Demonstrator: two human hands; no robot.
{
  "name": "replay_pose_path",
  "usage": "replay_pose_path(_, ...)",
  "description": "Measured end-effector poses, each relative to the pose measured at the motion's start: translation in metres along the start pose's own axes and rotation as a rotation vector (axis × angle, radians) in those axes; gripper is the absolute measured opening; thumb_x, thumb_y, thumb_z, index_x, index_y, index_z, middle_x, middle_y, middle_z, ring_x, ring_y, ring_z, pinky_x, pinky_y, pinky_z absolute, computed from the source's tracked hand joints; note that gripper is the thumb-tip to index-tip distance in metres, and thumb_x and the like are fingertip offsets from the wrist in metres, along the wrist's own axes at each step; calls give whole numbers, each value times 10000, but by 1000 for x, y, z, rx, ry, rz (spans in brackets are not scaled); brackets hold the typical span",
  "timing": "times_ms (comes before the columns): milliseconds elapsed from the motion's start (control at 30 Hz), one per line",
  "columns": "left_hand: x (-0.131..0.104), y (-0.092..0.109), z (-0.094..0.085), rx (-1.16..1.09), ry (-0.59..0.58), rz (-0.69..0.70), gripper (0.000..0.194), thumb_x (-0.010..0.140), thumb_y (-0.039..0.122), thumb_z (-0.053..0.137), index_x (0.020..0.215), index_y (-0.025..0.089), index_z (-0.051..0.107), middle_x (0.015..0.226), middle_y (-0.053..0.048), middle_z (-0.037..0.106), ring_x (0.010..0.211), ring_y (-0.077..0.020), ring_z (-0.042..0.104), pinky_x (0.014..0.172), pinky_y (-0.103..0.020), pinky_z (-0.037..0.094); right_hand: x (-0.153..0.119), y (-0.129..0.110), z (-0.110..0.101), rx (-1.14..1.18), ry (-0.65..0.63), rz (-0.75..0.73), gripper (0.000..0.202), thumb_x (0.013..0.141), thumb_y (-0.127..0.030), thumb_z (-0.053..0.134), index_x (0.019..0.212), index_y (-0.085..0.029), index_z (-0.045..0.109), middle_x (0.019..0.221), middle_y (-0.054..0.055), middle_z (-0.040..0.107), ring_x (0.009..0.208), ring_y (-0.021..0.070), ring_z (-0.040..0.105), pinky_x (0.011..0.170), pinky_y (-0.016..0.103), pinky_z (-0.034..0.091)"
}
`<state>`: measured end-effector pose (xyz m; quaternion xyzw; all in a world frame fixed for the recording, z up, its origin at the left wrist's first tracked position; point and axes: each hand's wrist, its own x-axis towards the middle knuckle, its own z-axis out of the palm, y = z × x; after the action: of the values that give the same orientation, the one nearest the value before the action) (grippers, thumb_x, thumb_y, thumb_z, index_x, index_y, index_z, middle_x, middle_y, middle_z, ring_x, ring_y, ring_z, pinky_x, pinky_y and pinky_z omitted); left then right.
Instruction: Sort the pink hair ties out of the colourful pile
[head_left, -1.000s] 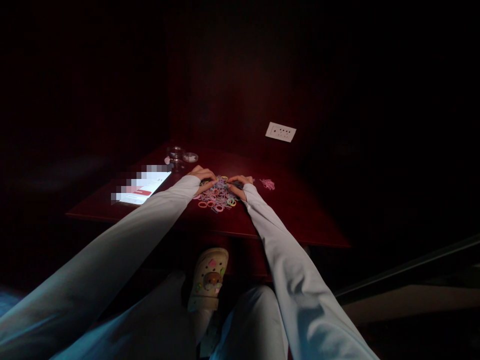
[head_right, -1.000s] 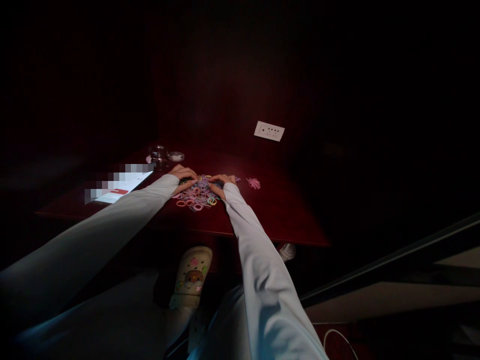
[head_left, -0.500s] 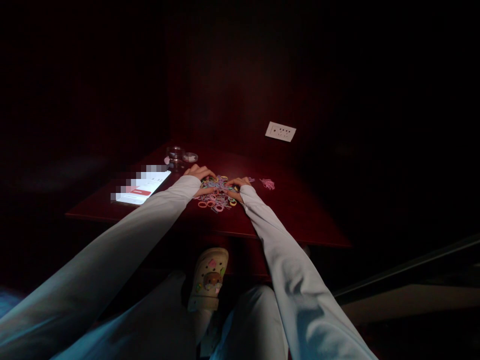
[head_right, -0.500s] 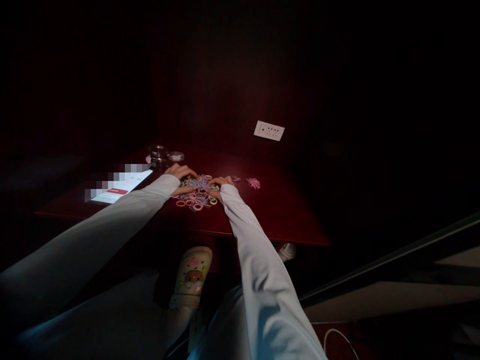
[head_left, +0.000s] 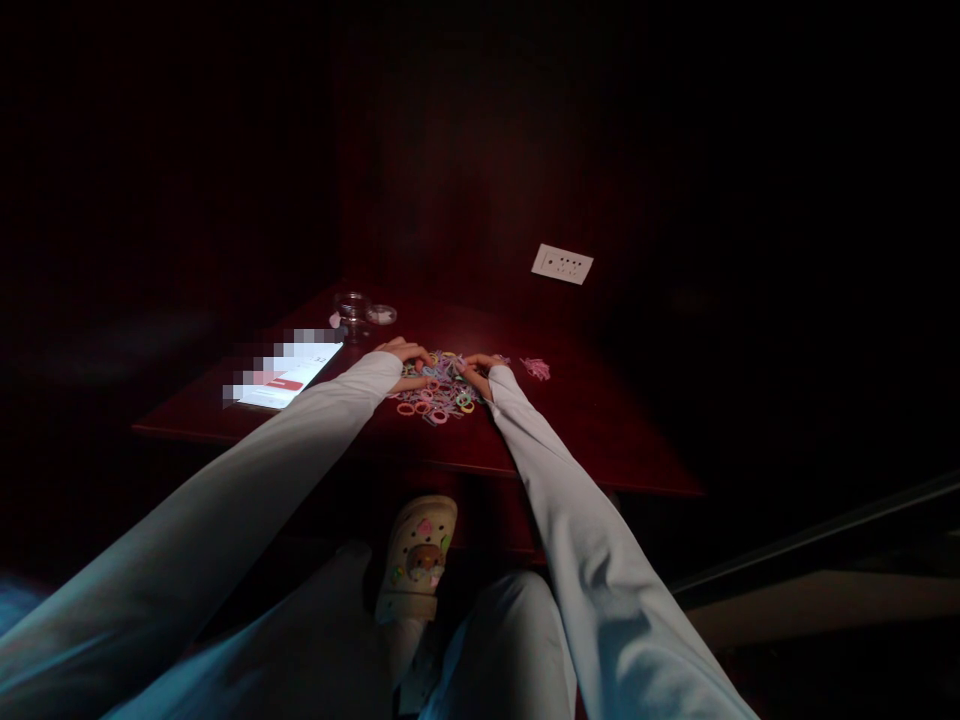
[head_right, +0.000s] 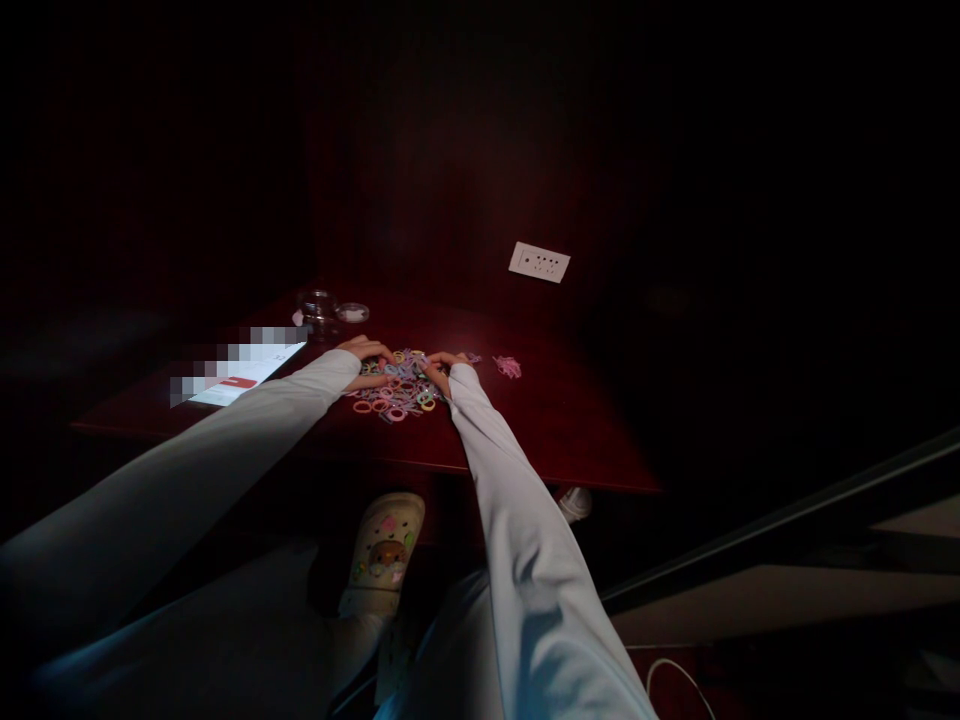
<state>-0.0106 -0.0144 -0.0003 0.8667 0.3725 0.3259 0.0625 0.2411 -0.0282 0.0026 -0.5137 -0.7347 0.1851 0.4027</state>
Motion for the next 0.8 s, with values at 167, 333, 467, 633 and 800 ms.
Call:
replay_pose_path(167, 2, -5, 2, -25, 6, 26, 252, 882, 454, 624, 988, 258, 741, 906, -13, 731, 876, -202, 584, 840, -302, 454, 1, 3, 2, 82, -7, 13, 469, 818, -689, 685, 872, -239, 808, 760, 16, 721, 806, 195, 602, 865, 345, 475)
replay_pose_path(333, 3, -5, 4, -21, 23, 21, 289, 926, 469, 568, 971, 246, 747, 902, -25, 732, 890, -204, 597, 835, -307, 450, 2, 1, 0, 51, -4, 16, 503, 816, -714, 676, 836, -235, 830, 729, 33, 714, 798, 207, 597, 836, 351, 471)
replay_pose_path(467, 3, -6, 5, -12, 29, 14, 323, 952, 485, 529, 954, 244, 744, 921, -29, 734, 888, -201, 601, 831, -307, 455, -1, -4, -4, 17, 6, 4, 537, 851, -710, 644, 853, -214, 849, 747, 59, 729, 815, 216, 588, 842, 360, 471)
replay_pose_path(633, 6, -8, 2, -48, 48, 19, 354, 978, 484, 493, 959, 237, 746, 941, -38, 723, 821, -186, 603, 811, -306, 475, -5, -8, -5, 28, 6, -37, 501, 907, -664, 610, 865, -229, 855, 797, 63, 766, 850, 231, 601, 893, 381, 466)
replay_pose_path(800, 7, -7, -3, -79, 35, 5, 356, 983, 485, 501, 983, 231, 750, 967, -43, 712, 788, -175, 609, 790, -304, 482, -2, -7, -2, 31, 8, -26, 528, 908, -684, 587, 881, -230, 855, 743, 49, 733, 859, 238, 609, 916, 398, 458)
